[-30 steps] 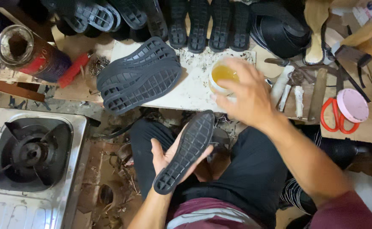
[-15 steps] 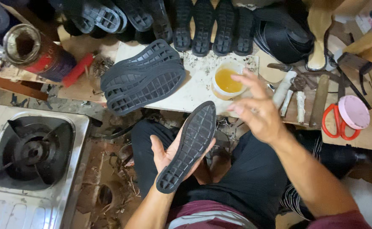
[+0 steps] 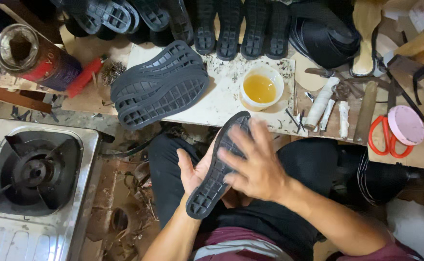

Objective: The person repeatedly picks up black shoe soles, dips fingers into a container of yellow liquid, and rubs the liquid onto the sole surface. The person handles the soles one at a time, turning them over and applying the liquid to different areas before placing them back on the shelf.

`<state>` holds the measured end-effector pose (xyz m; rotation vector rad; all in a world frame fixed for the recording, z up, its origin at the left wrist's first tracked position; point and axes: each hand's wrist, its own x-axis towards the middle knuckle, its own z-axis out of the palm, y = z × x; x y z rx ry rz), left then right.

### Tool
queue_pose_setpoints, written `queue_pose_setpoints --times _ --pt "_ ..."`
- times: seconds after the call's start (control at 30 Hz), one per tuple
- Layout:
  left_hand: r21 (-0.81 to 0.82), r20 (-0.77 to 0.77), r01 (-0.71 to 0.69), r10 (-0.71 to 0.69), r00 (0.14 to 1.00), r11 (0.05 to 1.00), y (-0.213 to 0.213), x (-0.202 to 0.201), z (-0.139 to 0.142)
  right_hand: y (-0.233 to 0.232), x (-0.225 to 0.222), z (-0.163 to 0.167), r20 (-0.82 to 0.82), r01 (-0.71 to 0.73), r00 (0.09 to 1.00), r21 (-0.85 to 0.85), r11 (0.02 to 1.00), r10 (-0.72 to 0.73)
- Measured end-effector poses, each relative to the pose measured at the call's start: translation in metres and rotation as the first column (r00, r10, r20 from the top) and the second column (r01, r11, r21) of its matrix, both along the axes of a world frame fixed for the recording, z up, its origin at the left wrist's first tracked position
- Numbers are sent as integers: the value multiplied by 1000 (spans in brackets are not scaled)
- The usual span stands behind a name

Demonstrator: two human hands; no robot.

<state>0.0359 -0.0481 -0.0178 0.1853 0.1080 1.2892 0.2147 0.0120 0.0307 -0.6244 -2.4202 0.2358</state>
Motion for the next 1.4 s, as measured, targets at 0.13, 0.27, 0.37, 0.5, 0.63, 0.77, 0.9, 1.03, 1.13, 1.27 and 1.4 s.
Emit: queue_pose_setpoints --times 0.13,0.27,0.37,0.5,0.63,0.77,0.9,1.03,1.13,1.27,1.4 --pt "51 70 -30 26 997 998 1 -5 -1 8 -3 11 47 -52 998 71 996 49" --pt "-152 -193 -186 155 969 971 4 -11 2 69 19 24 69 320 944 49 946 -322" --pt "-213 -152 -224 194 969 951 -2 -12 11 99 31 23 274 384 883 43 922 -381" --pt "-99 -9 -197 197 980 975 -19 -10 28 111 32 21 202 335 928 -96 937 -311" --pt "-45 14 -170 171 985 984 -18 -11 37 108 34 26 115 313 947 -140 939 -299" --pt "20 16 -149 149 989 989 -11 -8 37 90 34 26 -43 269 953 -333 904 -299" --pt "11 101 -119 117 988 993 1 -2 31 41 8 14 -225 53 963 -384 922 -149" --pt "23 201 -145 137 970 989 19 0 24 -14 -11 -1 -211 -114 976 -265 958 58" --pt "35 233 -150 138 963 988 24 3 22 -18 -7 0 -127 -129 985 -61 990 120" --pt "27 189 -157 149 971 987 29 10 26 -13 -3 3 -185 40 979 -214 976 -80" --pt "52 199 -216 202 959 975 35 7 29 -38 -3 2 -106 -110 989 -78 991 102"
